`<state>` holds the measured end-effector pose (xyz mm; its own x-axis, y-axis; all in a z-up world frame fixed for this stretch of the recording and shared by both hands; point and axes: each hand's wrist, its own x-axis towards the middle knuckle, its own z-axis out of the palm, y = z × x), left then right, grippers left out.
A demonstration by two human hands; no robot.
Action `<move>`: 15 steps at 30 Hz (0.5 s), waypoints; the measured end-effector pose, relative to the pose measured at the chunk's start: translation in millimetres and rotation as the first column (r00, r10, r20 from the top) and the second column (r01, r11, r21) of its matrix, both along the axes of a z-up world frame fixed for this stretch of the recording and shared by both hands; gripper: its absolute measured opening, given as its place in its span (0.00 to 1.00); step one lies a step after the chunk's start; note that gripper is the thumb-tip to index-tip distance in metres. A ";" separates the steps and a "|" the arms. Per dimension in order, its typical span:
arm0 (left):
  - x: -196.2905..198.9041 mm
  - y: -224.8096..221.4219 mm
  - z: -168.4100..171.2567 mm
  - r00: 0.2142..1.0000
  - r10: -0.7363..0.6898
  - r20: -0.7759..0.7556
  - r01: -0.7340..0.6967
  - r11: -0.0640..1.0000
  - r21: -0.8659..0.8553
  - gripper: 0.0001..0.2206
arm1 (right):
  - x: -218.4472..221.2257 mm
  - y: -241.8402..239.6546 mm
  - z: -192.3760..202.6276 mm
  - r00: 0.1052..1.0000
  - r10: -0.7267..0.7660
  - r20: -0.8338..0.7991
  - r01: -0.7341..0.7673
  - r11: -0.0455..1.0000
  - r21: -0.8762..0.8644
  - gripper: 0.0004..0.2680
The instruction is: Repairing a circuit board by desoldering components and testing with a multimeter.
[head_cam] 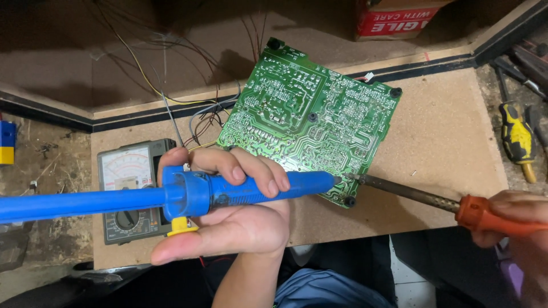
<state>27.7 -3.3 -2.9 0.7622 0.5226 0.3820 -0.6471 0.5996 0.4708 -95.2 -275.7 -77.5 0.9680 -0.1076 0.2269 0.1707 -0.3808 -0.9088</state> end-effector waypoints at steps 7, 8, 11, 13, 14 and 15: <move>1.2 -4.0 1.0 1.000 0.019 -0.020 -0.019 1.000 -0.008 0.30 | 0.6 -6.8 2.8 0.997 0.072 -0.019 -0.073 0.990 -0.123 0.17; 1.1 -3.5 0.6 1.000 0.018 -0.020 -0.018 1.000 -0.008 0.30 | -0.7 -12.6 -6.9 0.997 0.070 -0.020 -0.072 0.990 -0.123 0.17; 1.6 -1.4 0.0 0.999 0.034 -0.023 -0.033 0.999 0.018 0.30 | -5.7 -21.3 -20.6 0.994 0.079 0.075 -0.080 0.997 0.012 0.14; 2.3 0.5 -0.4 0.998 0.062 -0.022 -0.062 0.998 0.007 0.31 | -12.6 -15.2 -9.8 0.969 -0.152 -0.197 0.152 0.988 -0.019 0.08; 2.5 0.8 -0.1 0.998 0.063 -0.022 -0.063 0.998 0.008 0.31 | -10.9 -23.1 -17.1 0.969 -0.151 -0.196 0.151 0.988 -0.019 0.08; 2.6 1.4 0.1 0.998 0.058 -0.023 -0.058 0.998 0.006 0.31 | -9.4 -30.8 -24.6 0.997 -0.010 -0.074 0.002 0.994 -0.111 0.12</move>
